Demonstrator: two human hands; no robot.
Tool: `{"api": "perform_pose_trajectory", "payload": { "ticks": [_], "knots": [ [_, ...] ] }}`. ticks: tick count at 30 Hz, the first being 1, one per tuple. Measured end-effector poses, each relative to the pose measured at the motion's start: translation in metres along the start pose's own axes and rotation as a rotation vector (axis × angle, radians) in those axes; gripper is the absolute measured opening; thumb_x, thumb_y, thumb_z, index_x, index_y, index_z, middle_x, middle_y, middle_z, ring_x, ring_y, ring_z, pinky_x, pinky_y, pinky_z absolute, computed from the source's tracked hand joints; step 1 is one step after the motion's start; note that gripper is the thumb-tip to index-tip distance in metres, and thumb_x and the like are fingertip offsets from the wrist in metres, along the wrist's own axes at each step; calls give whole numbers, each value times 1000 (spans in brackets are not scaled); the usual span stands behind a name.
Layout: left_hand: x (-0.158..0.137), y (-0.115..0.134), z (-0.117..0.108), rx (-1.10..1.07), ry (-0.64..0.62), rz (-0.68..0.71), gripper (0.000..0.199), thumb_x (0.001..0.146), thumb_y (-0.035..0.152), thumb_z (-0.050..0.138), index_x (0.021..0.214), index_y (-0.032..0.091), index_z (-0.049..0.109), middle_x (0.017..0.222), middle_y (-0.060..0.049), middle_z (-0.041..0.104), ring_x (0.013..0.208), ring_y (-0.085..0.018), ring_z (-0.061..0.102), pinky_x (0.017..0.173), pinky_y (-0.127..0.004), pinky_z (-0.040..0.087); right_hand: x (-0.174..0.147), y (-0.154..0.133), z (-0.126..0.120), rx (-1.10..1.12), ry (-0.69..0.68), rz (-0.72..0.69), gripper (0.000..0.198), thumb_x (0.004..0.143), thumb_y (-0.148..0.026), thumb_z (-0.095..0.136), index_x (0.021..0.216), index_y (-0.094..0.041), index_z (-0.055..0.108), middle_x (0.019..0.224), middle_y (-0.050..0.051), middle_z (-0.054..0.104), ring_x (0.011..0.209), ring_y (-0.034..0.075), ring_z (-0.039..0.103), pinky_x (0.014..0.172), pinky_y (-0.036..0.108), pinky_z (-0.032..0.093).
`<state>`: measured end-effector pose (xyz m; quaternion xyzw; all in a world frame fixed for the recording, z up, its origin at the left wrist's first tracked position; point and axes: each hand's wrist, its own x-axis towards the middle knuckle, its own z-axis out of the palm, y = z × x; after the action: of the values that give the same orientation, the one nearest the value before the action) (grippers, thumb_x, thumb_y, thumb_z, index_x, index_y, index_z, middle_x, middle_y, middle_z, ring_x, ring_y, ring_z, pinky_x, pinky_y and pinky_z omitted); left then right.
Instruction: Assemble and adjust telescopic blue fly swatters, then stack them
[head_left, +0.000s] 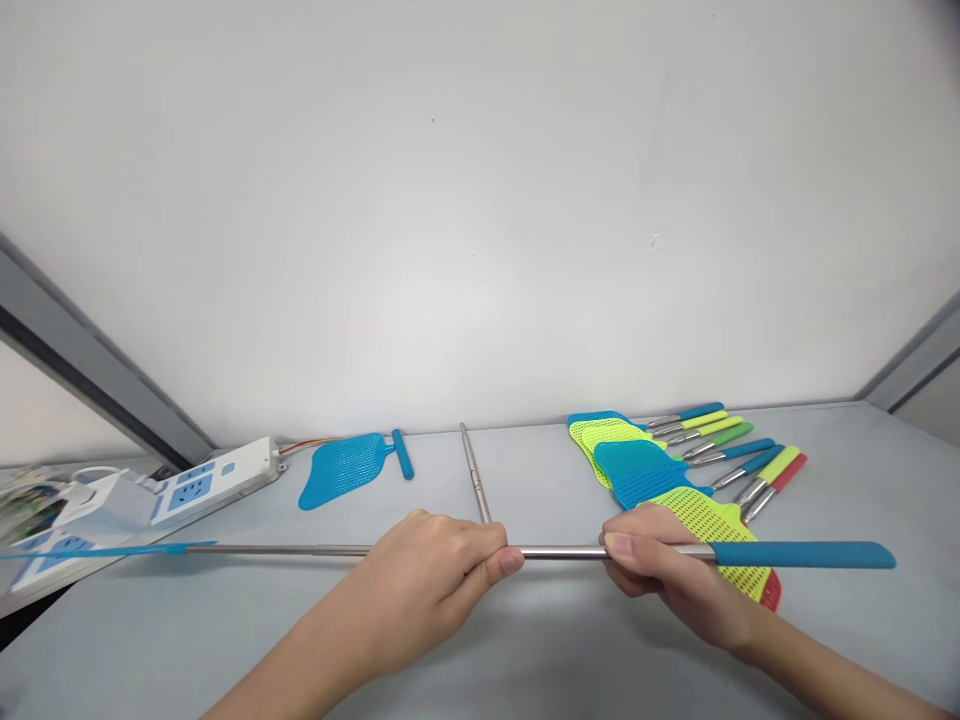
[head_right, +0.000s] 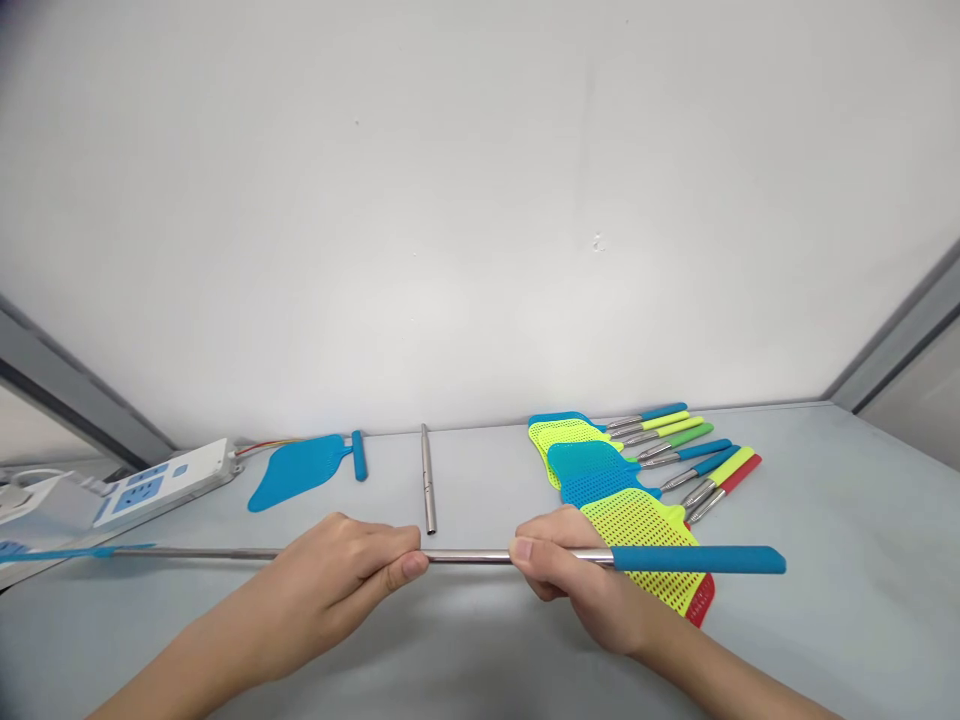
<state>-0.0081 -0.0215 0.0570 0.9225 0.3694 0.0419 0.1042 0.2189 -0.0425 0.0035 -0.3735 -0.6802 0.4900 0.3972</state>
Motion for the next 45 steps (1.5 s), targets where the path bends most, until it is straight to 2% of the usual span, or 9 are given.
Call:
{"api": "perform_pose_trajectory", "payload": {
  "ticks": [11,18,21,27,37,45],
  "knots": [
    [-1,2,2,-98,19,-47,31,86,37,29,63,18,42,53,5,42,45,-8,37,43,-21,21,1,12,-2,55,35,-17,37,76,-35,39,46,-18,25,46,-3,20,45,9,18,45,28,13],
    [-2,-11,-3,-96,59,-105,32,84,39,32,61,18,39,51,5,40,46,-8,38,44,-19,22,7,18,-4,371,198,-77,37,69,-30,43,42,-19,20,42,-4,15,42,9,15,44,28,11],
    [-4,-13,-8,-88,68,-101,32,85,38,30,61,19,40,51,5,39,45,-9,37,43,-20,21,9,19,-5,453,226,-92,36,67,-28,44,42,-18,20,42,-4,15,41,8,15,43,27,10],
    [-4,-10,-11,-78,41,-79,34,86,37,27,64,19,45,53,4,43,48,-9,41,46,-20,24,9,21,-5,491,226,-114,38,66,-28,46,42,-18,19,43,-4,14,42,8,16,42,26,9],
    [-2,-13,-6,-104,17,-64,35,86,40,25,63,19,40,55,4,41,49,-9,39,46,-20,23,8,19,-3,512,216,-133,39,69,-29,47,42,-18,21,42,-4,16,42,9,18,41,26,11],
    [-2,-13,-6,-89,-7,-89,35,87,41,23,66,20,42,58,4,43,51,-9,39,47,-21,22,9,21,-5,498,167,-107,35,69,-28,46,44,-18,25,44,-4,19,42,9,19,43,27,12]
  ]
}}
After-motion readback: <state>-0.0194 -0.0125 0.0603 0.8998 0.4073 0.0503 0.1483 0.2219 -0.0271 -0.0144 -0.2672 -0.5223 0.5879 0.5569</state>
